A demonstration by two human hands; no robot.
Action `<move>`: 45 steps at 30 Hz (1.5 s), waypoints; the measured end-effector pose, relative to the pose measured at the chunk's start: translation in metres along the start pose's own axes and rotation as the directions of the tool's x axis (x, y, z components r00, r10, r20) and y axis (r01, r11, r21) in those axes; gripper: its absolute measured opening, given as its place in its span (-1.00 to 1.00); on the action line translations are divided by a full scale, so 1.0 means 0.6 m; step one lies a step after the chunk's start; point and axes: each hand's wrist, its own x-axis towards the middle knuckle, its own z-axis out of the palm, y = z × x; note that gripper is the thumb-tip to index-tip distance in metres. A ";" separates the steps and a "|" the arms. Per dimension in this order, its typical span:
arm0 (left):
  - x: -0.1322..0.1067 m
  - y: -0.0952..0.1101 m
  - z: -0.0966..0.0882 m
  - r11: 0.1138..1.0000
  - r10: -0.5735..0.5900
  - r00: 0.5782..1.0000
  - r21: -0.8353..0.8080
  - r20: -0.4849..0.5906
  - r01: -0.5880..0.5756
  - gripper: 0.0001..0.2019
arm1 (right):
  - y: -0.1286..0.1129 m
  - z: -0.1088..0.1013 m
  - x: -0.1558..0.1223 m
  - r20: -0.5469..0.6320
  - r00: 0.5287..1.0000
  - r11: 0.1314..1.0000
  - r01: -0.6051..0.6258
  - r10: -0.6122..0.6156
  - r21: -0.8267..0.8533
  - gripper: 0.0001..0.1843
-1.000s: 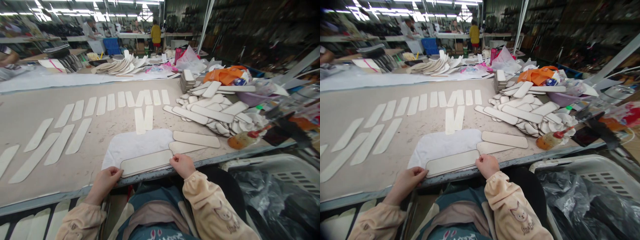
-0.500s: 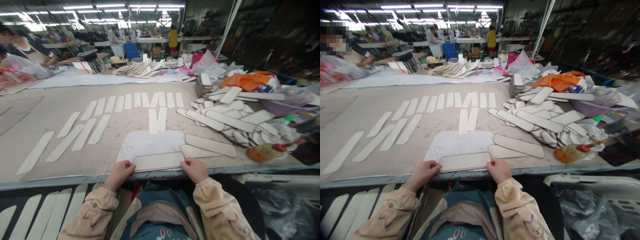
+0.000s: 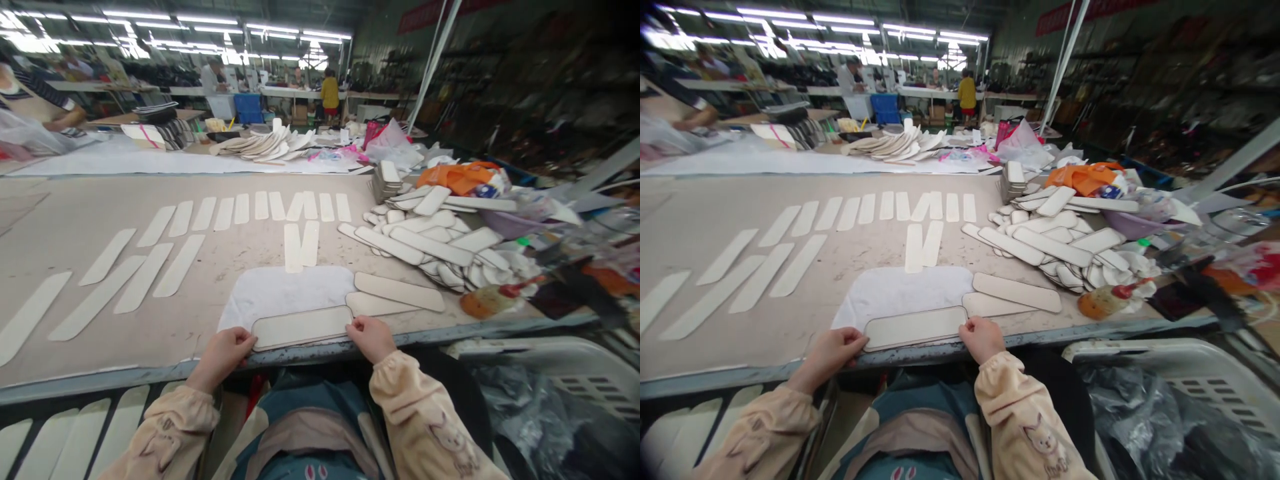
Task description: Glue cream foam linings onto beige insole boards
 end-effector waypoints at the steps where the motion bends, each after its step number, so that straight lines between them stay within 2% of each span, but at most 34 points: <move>1: 0.001 -0.001 0.000 1.000 0.007 1.000 0.011 0.004 -0.007 -0.72 | 0.000 -0.002 -0.001 -0.004 1.000 1.000 -0.001 0.001 -0.002 -0.78; 4: 0.005 -0.002 -0.001 0.999 0.027 1.000 0.039 0.014 -0.027 -0.70 | -0.001 -0.010 -0.007 -0.022 1.000 1.000 -0.009 0.009 -0.013 -0.79; 6: 0.006 -0.002 -0.001 0.998 0.022 1.000 0.065 0.018 -0.023 -0.70 | -0.007 -0.015 -0.016 -0.101 0.995 0.999 0.002 -0.007 -0.052 -0.80; 8: 0.006 -0.001 -0.001 0.996 0.012 1.000 0.090 0.019 -0.014 -0.70 | -0.023 -0.013 -0.028 -0.223 0.971 0.992 0.060 -0.083 -0.109 -0.75; 10: 0.008 -0.002 0.000 0.994 0.012 1.000 0.108 0.027 -0.015 -0.70 | -0.049 -0.001 -0.042 -0.289 0.929 0.969 0.192 -0.231 -0.157 -0.64; 12: 0.010 -0.004 0.001 0.992 0.010 0.999 0.123 0.036 -0.014 -0.69 | -0.080 0.023 -0.054 -0.243 0.878 0.910 0.380 -0.412 -0.166 -0.51; 14: 0.014 -0.008 0.002 0.991 0.000 0.999 0.131 0.039 -0.006 -0.68 | -0.109 0.053 -0.064 -0.144 0.809 0.821 0.551 -0.570 -0.151 -0.38; 16: 0.016 -0.012 0.004 0.992 -0.003 0.999 0.129 0.033 -0.001 -0.68 | -0.128 0.079 -0.070 -0.058 0.746 0.746 0.653 -0.663 -0.130 -0.31; 18: 0.015 -0.012 0.004 0.992 -0.003 1.000 0.125 0.029 -0.001 -0.68 | -0.133 0.094 -0.069 0.001 0.715 0.710 0.693 -0.699 -0.125 -0.27; 22: 0.012 -0.005 0.002 0.990 -0.007 1.000 0.144 0.018 0.005 -0.70 | -0.100 0.086 -0.046 0.087 0.714 0.699 0.699 -0.695 -0.149 -0.22; 26: 0.011 0.000 -0.001 0.989 -0.010 1.000 0.147 0.013 0.008 -0.71 | -0.049 0.058 -0.019 0.118 0.748 0.724 0.663 -0.653 -0.190 -0.20; 31: -0.004 0.009 0.003 0.996 0.027 0.998 0.084 -0.056 -0.022 -0.75 | -0.007 0.050 -0.009 0.071 0.800 0.759 0.590 -0.596 -0.277 -0.26; 34: -0.013 0.008 0.010 1.000 0.014 0.992 0.021 -0.125 -0.011 -0.76 | 0.004 0.059 -0.005 0.032 0.794 0.745 0.582 -0.607 -0.327 -0.28; 38: -0.023 -0.013 0.013 0.984 -0.049 0.981 -0.180 -0.190 0.014 -0.70 | 0.007 0.068 -0.005 0.001 0.780 0.726 0.584 -0.626 -0.363 -0.29; 40: -0.031 -0.021 0.011 0.973 -0.072 0.951 -0.232 -0.301 0.000 -0.67 | 0.006 0.068 -0.006 -0.002 0.778 0.721 0.582 -0.628 -0.377 -0.28; 41: -0.036 -0.019 0.012 0.973 -0.046 0.920 -0.227 -0.388 -0.047 -0.66 | 0.006 0.068 -0.006 -0.002 0.777 0.718 0.581 -0.629 -0.383 -0.27; 43: -0.050 0.001 0.020 0.957 0.130 0.830 -0.151 -0.542 -0.248 -0.67 | 0.007 0.068 -0.005 -0.002 0.775 0.713 0.580 -0.632 -0.395 -0.27; 44: -0.058 0.019 0.030 0.923 0.267 0.780 -0.084 -0.567 -0.376 -0.67 | 0.008 0.069 -0.005 -0.004 0.774 0.710 0.579 -0.634 -0.401 -0.27; 45: -0.066 0.042 0.043 0.866 0.414 0.729 -0.012 -0.545 -0.500 -0.64 | 0.009 0.071 -0.004 -0.008 0.771 0.706 0.579 -0.637 -0.408 -0.28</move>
